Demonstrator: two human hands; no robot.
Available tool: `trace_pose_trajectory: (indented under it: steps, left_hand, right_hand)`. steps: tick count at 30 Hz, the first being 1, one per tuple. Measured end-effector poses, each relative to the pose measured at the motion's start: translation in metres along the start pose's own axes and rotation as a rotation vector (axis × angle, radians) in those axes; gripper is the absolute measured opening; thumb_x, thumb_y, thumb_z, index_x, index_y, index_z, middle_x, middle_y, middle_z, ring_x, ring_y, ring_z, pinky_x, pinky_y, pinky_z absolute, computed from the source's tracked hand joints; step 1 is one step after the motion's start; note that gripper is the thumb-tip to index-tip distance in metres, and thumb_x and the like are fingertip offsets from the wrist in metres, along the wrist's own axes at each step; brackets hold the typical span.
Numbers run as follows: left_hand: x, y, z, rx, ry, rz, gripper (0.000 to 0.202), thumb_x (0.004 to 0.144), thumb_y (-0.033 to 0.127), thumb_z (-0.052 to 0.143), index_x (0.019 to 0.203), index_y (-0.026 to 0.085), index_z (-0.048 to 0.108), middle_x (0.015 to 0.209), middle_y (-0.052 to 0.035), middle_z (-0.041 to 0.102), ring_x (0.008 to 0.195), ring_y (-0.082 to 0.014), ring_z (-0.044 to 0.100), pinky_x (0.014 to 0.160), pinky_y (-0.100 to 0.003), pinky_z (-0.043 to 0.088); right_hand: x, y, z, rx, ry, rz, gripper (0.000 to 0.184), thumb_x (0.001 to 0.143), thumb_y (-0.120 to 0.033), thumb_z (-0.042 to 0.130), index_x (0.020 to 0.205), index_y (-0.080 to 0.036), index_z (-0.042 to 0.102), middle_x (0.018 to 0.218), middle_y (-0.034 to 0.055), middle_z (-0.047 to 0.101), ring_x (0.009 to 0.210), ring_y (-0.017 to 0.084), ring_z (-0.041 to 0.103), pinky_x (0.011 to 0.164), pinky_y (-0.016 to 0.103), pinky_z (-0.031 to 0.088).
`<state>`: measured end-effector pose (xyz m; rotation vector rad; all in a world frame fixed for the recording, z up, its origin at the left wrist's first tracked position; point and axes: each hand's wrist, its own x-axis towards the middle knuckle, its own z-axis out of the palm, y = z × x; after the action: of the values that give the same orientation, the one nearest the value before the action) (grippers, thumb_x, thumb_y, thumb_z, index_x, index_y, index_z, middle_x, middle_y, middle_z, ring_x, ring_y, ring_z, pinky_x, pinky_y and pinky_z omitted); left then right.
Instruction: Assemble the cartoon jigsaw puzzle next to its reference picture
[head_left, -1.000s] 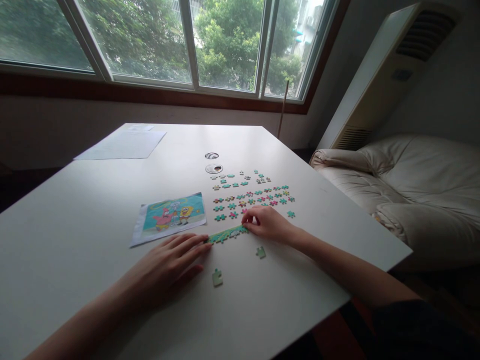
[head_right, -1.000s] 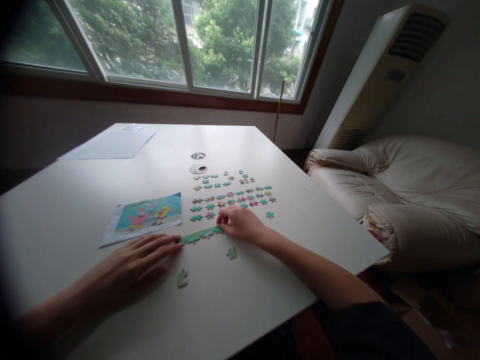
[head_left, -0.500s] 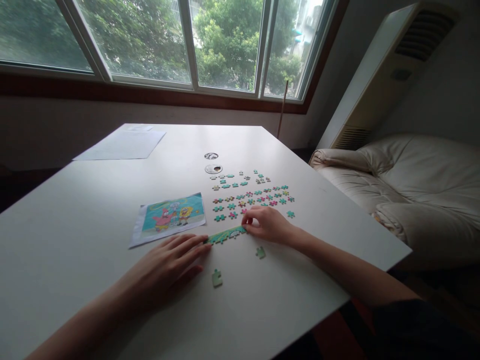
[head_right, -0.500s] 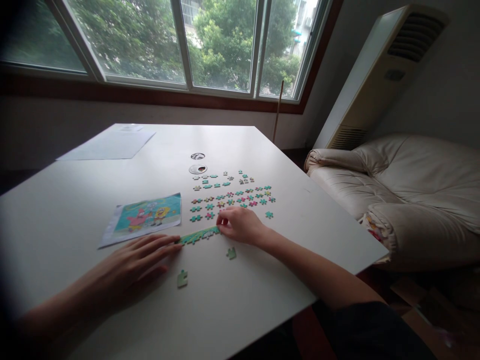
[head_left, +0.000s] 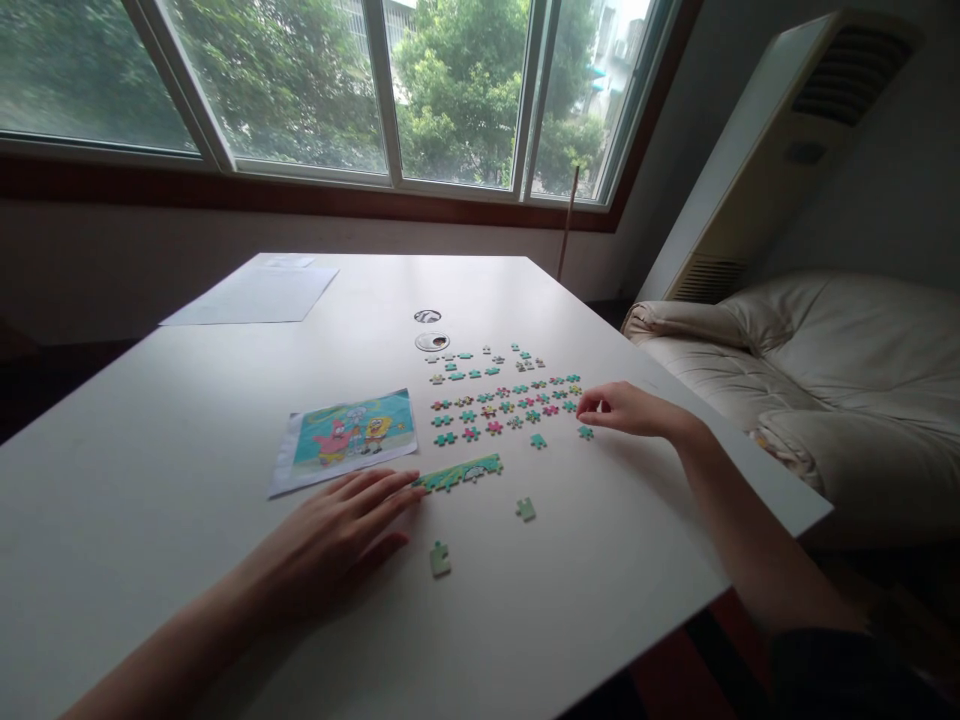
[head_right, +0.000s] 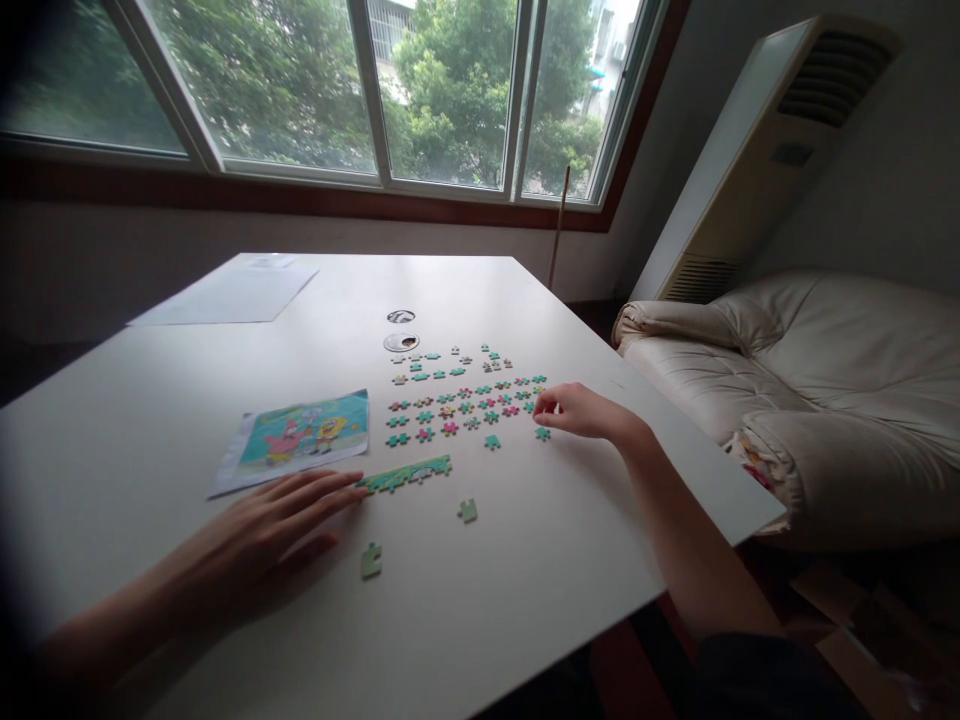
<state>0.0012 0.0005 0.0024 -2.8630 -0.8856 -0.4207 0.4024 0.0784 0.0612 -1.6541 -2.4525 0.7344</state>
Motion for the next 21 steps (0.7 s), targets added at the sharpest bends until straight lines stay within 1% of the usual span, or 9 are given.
trace_pose_trajectory:
  steps: [3,6,11,17,21]
  left_hand:
    - [0.000,0.000,-0.001,-0.013,-0.004,0.010,0.030,0.092,0.026,0.047,0.121,0.021,0.055,0.125,-0.0088,0.059,0.109,-0.0237,0.057,0.089,-0.037,0.050]
    - [0.000,0.000,-0.002,-0.023,0.009,0.005,0.028,0.092,0.025,0.046,0.118,0.020,0.055,0.124,-0.0087,0.060,0.110,-0.0239,0.057,0.089,-0.039,0.050]
    - [0.000,0.001,-0.002,-0.026,0.015,0.012,0.032,0.091,0.027,0.048,0.121,0.020,0.054,0.122,-0.0090,0.061,0.108,-0.0240,0.058,0.089,-0.038,0.051]
    - [0.003,0.002,-0.008,-0.052,-0.009,0.006,0.031,0.089,0.028,0.050,0.119,0.021,0.056,0.121,-0.0075,0.062,0.108,-0.0242,0.058,0.088,-0.037,0.051]
    - [0.003,0.003,-0.010,-0.054,-0.015,0.001,0.032,0.088,0.029,0.051,0.119,0.022,0.057,0.121,-0.0069,0.062,0.108,-0.0242,0.059,0.088,-0.037,0.051]
  right_hand:
    - [-0.002,0.011,-0.003,0.047,-0.114,0.020,0.029,0.075,-0.036,0.059,0.095,-0.016,0.066,0.084,0.0056,0.066,0.075,0.017,0.059,0.067,0.025,0.043]
    - [0.001,0.016,0.000,0.077,-0.168,0.038,0.033,0.072,-0.036,0.063,0.098,-0.017,0.063,0.085,0.0048,0.065,0.073,0.016,0.058,0.067,0.025,0.044]
    - [0.006,0.020,0.007,0.082,-0.178,0.051,0.026,0.070,-0.034,0.064,0.090,-0.018,0.062,0.083,0.0039,0.063,0.074,0.016,0.057,0.066,0.025,0.044]
    - [0.008,0.025,0.007,0.097,-0.154,0.028,0.021,0.066,-0.031,0.067,0.078,-0.017,0.057,0.076,0.0013,0.060,0.069,0.015,0.054,0.062,0.024,0.041]
    - [0.009,0.017,0.008,0.157,-0.122,-0.036,0.016,0.071,-0.031,0.063,0.076,-0.017,0.058,0.072,0.0002,0.059,0.066,0.013,0.052,0.059,0.023,0.039]
